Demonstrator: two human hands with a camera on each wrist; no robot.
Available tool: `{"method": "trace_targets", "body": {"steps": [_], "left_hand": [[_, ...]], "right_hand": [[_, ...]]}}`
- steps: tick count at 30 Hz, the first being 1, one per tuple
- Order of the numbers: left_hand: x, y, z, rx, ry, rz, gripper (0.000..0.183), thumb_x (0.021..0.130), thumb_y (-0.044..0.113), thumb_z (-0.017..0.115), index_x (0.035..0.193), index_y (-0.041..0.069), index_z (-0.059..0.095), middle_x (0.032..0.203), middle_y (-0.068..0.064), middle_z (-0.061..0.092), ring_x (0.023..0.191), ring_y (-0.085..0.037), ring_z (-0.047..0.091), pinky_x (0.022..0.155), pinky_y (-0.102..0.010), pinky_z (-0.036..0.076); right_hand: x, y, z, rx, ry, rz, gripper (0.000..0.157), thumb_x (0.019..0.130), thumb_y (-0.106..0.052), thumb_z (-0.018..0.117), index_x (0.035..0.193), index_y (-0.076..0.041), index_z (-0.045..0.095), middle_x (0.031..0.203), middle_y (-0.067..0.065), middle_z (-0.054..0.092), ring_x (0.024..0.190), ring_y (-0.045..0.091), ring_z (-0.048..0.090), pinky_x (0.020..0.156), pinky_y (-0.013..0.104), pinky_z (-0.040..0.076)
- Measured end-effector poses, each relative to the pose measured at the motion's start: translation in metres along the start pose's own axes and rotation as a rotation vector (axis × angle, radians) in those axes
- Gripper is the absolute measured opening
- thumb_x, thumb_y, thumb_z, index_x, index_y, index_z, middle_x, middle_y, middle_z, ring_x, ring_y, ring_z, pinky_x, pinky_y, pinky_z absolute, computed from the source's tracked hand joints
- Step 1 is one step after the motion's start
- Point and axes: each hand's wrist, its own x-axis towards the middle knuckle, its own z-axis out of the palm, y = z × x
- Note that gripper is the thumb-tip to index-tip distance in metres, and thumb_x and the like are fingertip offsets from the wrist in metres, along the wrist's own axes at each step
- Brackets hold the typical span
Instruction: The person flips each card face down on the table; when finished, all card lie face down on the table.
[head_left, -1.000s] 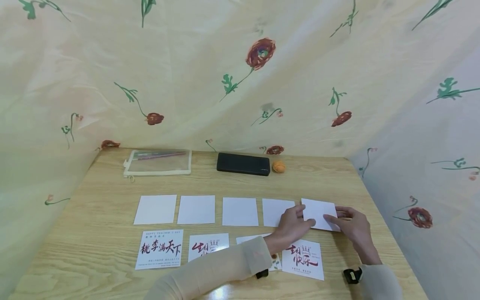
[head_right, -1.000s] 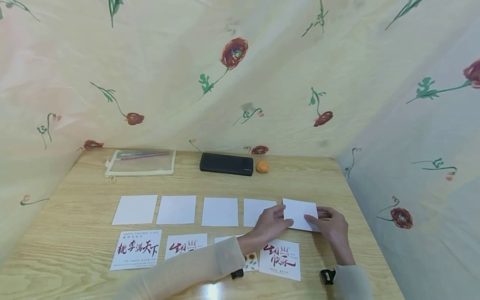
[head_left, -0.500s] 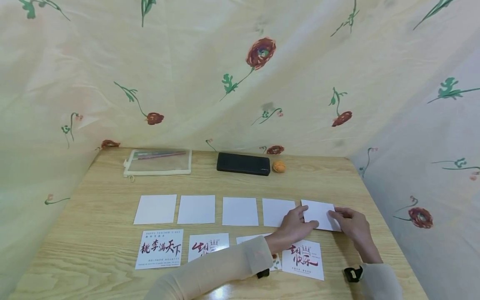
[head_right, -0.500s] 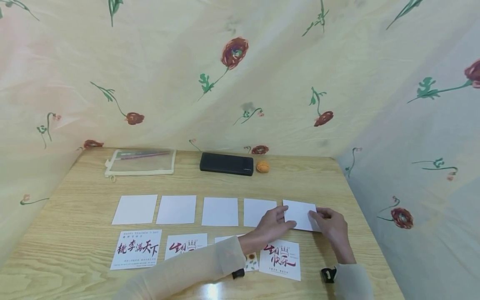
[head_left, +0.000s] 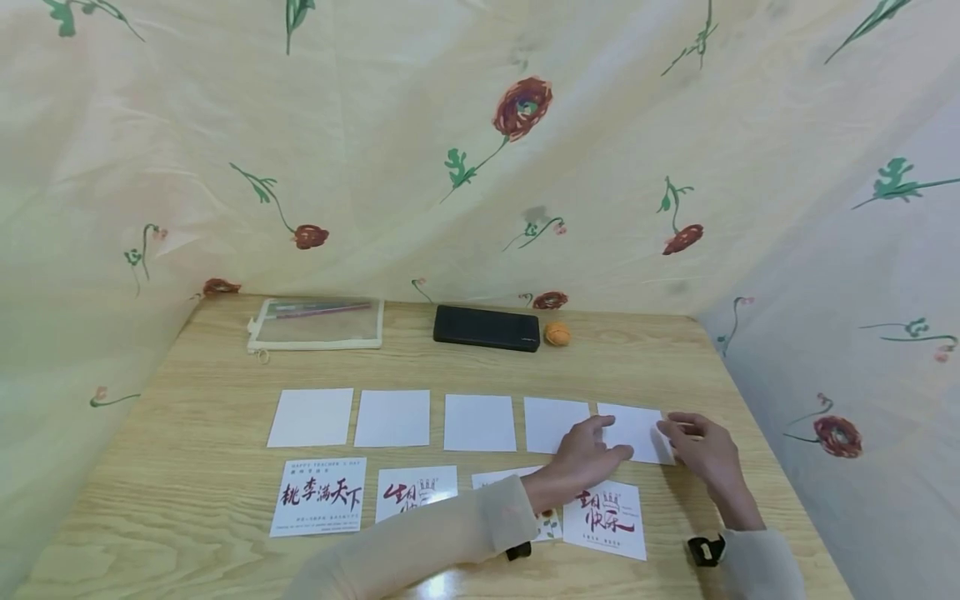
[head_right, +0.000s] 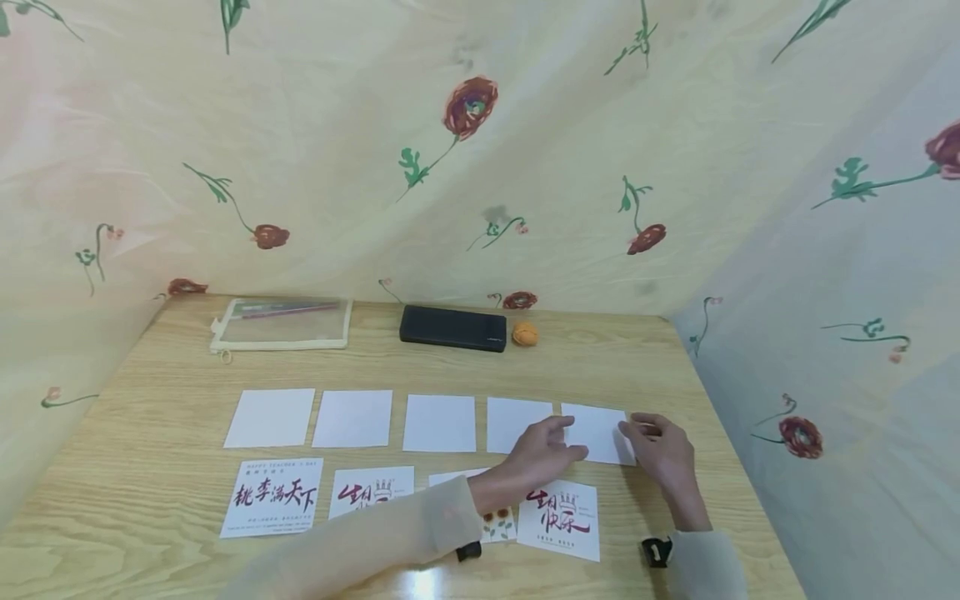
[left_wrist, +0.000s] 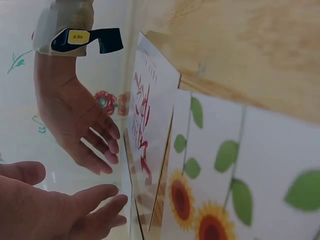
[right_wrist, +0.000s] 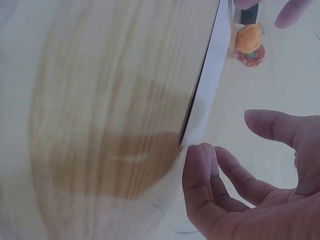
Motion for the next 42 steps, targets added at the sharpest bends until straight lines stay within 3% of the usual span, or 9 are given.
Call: {"method": "trace_targets", "body": {"steps": [4,9,13,21,28,33,39,42], "left_hand": [[0.000,-0.002,-0.013,-0.035,-0.011,0.034,0.050,0.095,0.033,0.073,0.143,0.021,0.062,0.150,-0.006,0.061,0.138,-0.027,0.059,0.114,-0.047,0.050],[-0.007,-0.004,-0.039,-0.086,-0.054,0.057,0.046,0.097,0.030,0.072,0.141,0.019,0.063,0.144,-0.006,0.064,0.125,-0.027,0.066,0.101,-0.046,0.059],[-0.014,-0.008,-0.069,-0.110,-0.079,0.067,0.048,0.099,0.031,0.071,0.144,0.017,0.060,0.147,-0.010,0.061,0.122,-0.027,0.068,0.101,-0.045,0.059],[-0.028,-0.019,-0.136,-0.042,-0.061,0.116,0.055,0.102,0.036,0.066,0.151,0.014,0.053,0.148,-0.014,0.060,0.124,-0.032,0.066,0.106,-0.049,0.056],[-0.053,-0.041,-0.189,0.000,-0.032,0.121,0.054,0.105,0.037,0.062,0.152,0.011,0.051,0.143,-0.016,0.062,0.126,-0.036,0.065,0.105,-0.047,0.058],[-0.075,-0.053,-0.226,0.029,0.018,0.109,0.054,0.107,0.032,0.061,0.153,0.006,0.048,0.136,-0.021,0.065,0.117,-0.033,0.070,0.098,-0.042,0.061],[-0.102,-0.061,-0.264,0.042,0.067,0.101,0.056,0.107,0.032,0.061,0.152,0.002,0.047,0.130,-0.023,0.069,0.107,-0.026,0.074,0.092,-0.036,0.063],[-0.114,-0.062,-0.281,0.077,0.087,0.108,0.056,0.108,0.031,0.059,0.152,0.000,0.047,0.126,-0.023,0.070,0.100,-0.025,0.074,0.083,-0.030,0.063]], "right_hand": [[-0.007,-0.008,0.004,-0.002,-0.004,-0.060,0.058,0.106,-0.035,0.059,0.147,0.006,0.050,0.137,0.034,0.056,0.105,0.031,0.067,0.068,0.020,0.058],[-0.016,-0.019,0.014,-0.012,-0.015,-0.159,0.054,0.106,-0.032,0.062,0.144,0.005,0.055,0.133,0.032,0.060,0.106,0.032,0.069,0.071,0.019,0.060],[-0.023,-0.030,0.027,-0.009,-0.055,-0.237,0.050,0.105,-0.031,0.064,0.141,0.003,0.058,0.129,0.030,0.064,0.103,0.030,0.071,0.071,0.020,0.060],[-0.038,-0.057,0.056,0.015,-0.135,-0.356,0.037,0.102,-0.024,0.069,0.131,-0.002,0.067,0.116,0.020,0.073,0.091,0.021,0.071,0.067,0.023,0.059],[-0.052,-0.081,0.084,0.035,-0.232,-0.409,0.030,0.101,-0.020,0.070,0.127,-0.006,0.070,0.108,0.011,0.074,0.088,0.016,0.069,0.067,0.022,0.057],[-0.063,-0.100,0.104,0.043,-0.295,-0.434,0.029,0.100,-0.018,0.070,0.127,-0.008,0.070,0.106,0.006,0.073,0.087,0.013,0.069,0.068,0.021,0.056],[-0.075,-0.119,0.126,0.072,-0.380,-0.530,0.029,0.100,-0.019,0.070,0.126,-0.006,0.070,0.103,0.007,0.072,0.085,0.015,0.070,0.067,0.023,0.058],[-0.079,-0.128,0.137,0.077,-0.411,-0.570,0.028,0.100,-0.019,0.071,0.125,-0.007,0.070,0.102,0.005,0.073,0.085,0.013,0.070,0.070,0.022,0.058]]}}
